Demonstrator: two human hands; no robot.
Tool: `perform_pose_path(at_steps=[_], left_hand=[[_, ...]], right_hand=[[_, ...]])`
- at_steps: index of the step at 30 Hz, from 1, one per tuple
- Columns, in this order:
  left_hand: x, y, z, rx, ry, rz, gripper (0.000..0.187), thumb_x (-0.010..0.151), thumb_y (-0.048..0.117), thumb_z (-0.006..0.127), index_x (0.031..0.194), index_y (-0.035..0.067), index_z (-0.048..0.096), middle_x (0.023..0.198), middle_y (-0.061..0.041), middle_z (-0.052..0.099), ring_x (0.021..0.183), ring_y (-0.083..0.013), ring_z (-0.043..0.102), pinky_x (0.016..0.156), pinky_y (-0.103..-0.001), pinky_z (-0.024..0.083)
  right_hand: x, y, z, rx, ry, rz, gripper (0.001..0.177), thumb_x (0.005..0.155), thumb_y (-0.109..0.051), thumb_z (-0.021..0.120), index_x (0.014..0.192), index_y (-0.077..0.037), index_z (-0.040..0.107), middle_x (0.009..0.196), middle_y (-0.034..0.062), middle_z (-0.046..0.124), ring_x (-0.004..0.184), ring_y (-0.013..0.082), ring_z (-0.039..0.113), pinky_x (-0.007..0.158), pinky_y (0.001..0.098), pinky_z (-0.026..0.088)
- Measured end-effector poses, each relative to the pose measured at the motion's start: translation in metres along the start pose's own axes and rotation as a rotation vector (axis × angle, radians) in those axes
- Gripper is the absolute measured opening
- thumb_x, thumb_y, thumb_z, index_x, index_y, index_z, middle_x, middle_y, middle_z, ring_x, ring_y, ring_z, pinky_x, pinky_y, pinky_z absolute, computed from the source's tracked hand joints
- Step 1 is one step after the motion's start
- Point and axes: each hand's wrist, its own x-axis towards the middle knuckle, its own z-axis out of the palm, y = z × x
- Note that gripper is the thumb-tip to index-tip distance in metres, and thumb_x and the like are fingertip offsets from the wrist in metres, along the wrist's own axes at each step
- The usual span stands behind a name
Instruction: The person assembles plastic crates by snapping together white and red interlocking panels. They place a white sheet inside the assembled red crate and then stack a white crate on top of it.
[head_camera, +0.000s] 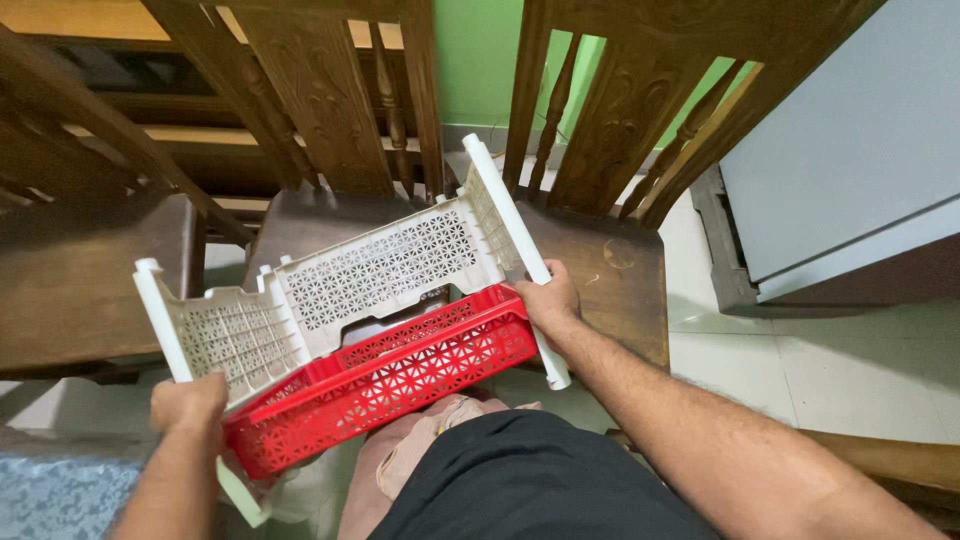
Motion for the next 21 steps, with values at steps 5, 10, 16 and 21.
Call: perform_pose_path(at_steps=[5, 10, 16, 21], left_hand=[[0.008, 0.007, -0.024, 0.225, -0.121, 0.112, 0.029, 0.085, 0.017, 0.071, 0.11, 0.004, 0.076, 0.117, -0.028, 0.073, 0.112, -0.0443, 0.068, 0.1, -0.049, 0.051], [0.001, 0.012, -0.038, 0.026, -0.029, 0.328, 0.038, 0.083, 0.011, 0.068, 0.119, -0.002, 0.067, 0.114, -0.03, 0.072, 0.106, -0.0461, 0.068, 0.094, -0.052, 0.051], [0.007, 0.035, -0.002, -0.186, -0.157, 0.306, 0.04, 0.081, 0.007, 0.066, 0.12, 0.0, 0.066, 0.112, -0.023, 0.073, 0.102, -0.0368, 0.071, 0.093, -0.046, 0.054], [0.005, 0.054, 0.022, -0.146, -0.18, 0.368, 0.045, 0.081, 0.008, 0.07, 0.124, 0.004, 0.057, 0.11, -0.021, 0.071, 0.1, -0.0368, 0.069, 0.09, -0.047, 0.052]], right_hand=[[-0.009, 0.012, -0.014, 0.077, 0.06, -0.091, 0.036, 0.078, -0.016, 0.073, 0.113, -0.009, 0.071, 0.099, 0.0076, 0.077, 0.091, 0.0199, 0.073, 0.083, 0.0342, 0.055], [-0.028, 0.027, -0.041, 0.155, 0.226, -0.22, 0.039, 0.076, -0.012, 0.073, 0.115, -0.007, 0.074, 0.094, 0.0051, 0.077, 0.083, 0.0182, 0.071, 0.077, 0.0337, 0.055], [-0.023, 0.034, -0.05, 0.062, 0.356, -0.408, 0.036, 0.081, -0.01, 0.072, 0.115, -0.004, 0.062, 0.09, 0.0112, 0.072, 0.082, 0.0252, 0.071, 0.076, 0.0398, 0.055], [-0.012, 0.067, -0.056, -0.133, 0.344, -0.478, 0.034, 0.088, -0.017, 0.072, 0.118, -0.003, 0.062, 0.093, 0.0193, 0.071, 0.085, 0.0366, 0.071, 0.077, 0.0476, 0.054]])
